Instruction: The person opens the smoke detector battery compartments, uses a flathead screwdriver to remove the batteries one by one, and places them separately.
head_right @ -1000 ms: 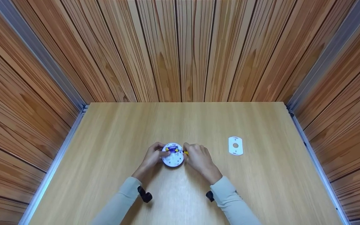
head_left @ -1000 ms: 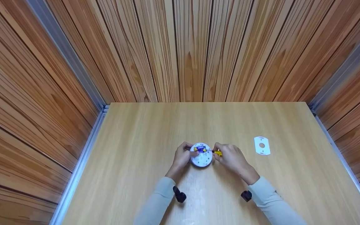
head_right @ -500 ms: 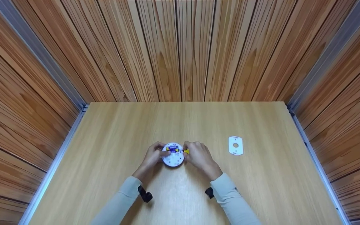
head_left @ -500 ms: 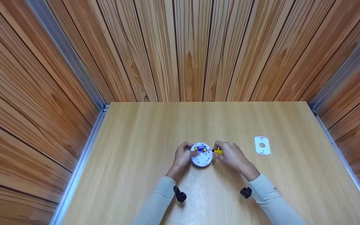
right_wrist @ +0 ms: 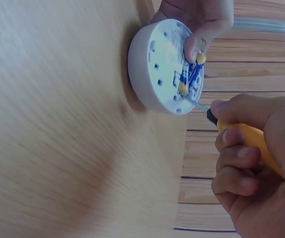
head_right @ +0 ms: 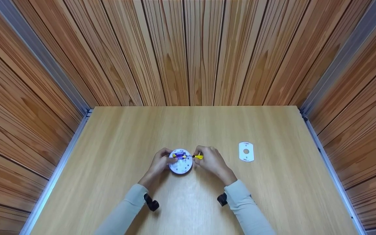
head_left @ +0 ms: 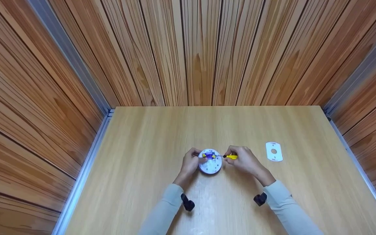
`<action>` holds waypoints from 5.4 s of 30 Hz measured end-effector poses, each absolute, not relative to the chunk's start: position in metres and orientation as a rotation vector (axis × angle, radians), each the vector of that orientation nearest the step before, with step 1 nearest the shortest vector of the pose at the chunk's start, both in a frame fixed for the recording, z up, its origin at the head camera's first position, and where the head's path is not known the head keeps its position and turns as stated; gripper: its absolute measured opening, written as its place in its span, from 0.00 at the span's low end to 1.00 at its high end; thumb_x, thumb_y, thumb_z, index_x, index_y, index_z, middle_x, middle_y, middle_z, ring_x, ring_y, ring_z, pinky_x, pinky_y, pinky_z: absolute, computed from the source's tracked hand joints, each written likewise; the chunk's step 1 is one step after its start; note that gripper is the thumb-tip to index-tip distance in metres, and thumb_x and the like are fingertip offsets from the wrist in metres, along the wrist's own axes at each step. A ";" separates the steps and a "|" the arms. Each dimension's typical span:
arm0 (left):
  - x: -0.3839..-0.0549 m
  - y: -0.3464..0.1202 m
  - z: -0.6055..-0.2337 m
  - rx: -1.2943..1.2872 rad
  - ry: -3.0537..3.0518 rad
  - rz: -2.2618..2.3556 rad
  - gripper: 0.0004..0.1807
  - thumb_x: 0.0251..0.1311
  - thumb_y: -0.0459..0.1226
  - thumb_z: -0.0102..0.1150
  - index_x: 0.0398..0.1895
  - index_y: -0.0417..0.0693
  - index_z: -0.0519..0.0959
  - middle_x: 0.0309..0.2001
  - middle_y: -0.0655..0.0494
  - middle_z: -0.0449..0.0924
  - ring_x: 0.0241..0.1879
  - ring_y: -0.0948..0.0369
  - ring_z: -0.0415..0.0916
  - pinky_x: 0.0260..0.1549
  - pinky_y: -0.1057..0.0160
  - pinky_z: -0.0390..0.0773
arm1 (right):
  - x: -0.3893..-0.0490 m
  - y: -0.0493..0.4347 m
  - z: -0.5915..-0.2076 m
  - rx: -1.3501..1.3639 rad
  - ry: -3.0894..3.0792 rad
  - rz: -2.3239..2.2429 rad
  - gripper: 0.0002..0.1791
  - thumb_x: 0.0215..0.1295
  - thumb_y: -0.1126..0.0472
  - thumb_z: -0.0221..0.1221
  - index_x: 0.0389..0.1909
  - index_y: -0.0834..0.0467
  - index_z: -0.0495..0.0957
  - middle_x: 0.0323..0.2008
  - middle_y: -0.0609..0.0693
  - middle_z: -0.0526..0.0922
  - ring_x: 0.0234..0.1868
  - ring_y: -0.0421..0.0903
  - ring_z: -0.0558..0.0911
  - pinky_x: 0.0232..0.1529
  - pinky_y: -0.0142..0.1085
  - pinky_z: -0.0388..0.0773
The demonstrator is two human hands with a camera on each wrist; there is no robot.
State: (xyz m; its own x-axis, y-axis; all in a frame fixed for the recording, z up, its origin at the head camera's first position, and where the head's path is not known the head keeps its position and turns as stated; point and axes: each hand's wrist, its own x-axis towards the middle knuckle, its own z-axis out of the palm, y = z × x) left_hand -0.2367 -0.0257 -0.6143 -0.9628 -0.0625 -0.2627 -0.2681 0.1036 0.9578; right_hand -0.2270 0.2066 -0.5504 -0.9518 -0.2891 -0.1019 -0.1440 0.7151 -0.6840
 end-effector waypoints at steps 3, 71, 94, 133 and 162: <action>-0.237 -0.026 -0.614 -0.337 2.199 1.963 0.14 0.58 0.29 0.69 0.47 0.43 0.82 0.47 0.50 0.82 0.49 0.56 0.77 0.51 0.63 0.75 | -0.227 0.209 -0.551 -0.341 2.712 -1.081 0.06 0.70 0.63 0.70 0.44 0.51 0.86 0.45 0.48 0.88 0.43 0.48 0.79 0.47 0.40 0.79; -0.237 -0.028 -0.611 -0.373 2.099 1.894 0.18 0.62 0.32 0.67 0.55 0.43 0.80 0.48 0.50 0.78 0.42 0.58 0.75 0.33 0.67 0.77 | -0.251 0.272 -0.576 0.034 2.963 -1.130 0.21 0.79 0.67 0.54 0.67 0.71 0.70 0.59 0.73 0.81 0.48 0.59 0.82 0.47 0.48 0.81; -0.238 -0.035 -0.615 -0.333 2.097 1.916 0.22 0.64 0.30 0.65 0.62 0.45 0.79 0.54 0.47 0.82 0.48 0.55 0.82 0.37 0.65 0.83 | -0.242 0.275 -0.601 0.264 3.010 -0.985 0.19 0.74 0.65 0.59 0.58 0.73 0.71 0.49 0.74 0.83 0.40 0.61 0.86 0.48 0.54 0.88; -0.231 -0.037 -0.619 -0.244 2.269 1.889 0.21 0.70 0.33 0.67 0.66 0.47 0.83 0.65 0.48 0.84 0.67 0.50 0.80 0.62 0.56 0.84 | -0.234 0.275 -0.596 0.222 3.161 -0.919 0.17 0.73 0.61 0.64 0.50 0.73 0.78 0.39 0.66 0.81 0.30 0.55 0.80 0.24 0.41 0.74; -0.231 -0.033 -0.619 -0.228 2.297 1.880 0.24 0.70 0.36 0.68 0.69 0.49 0.81 0.69 0.50 0.81 0.74 0.48 0.73 0.73 0.49 0.75 | -0.248 0.192 -0.535 -0.340 3.095 -1.010 0.08 0.72 0.67 0.65 0.48 0.64 0.85 0.44 0.58 0.86 0.43 0.52 0.86 0.42 0.43 0.89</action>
State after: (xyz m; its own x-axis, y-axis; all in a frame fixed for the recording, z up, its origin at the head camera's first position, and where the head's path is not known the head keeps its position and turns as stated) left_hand -0.2307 -0.0328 -0.6187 -0.9748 -0.0136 -0.2226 -0.2208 0.1960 0.9554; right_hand -0.2480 0.1923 -0.5351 -0.9699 -0.1549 0.1881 -0.2361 0.7888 -0.5675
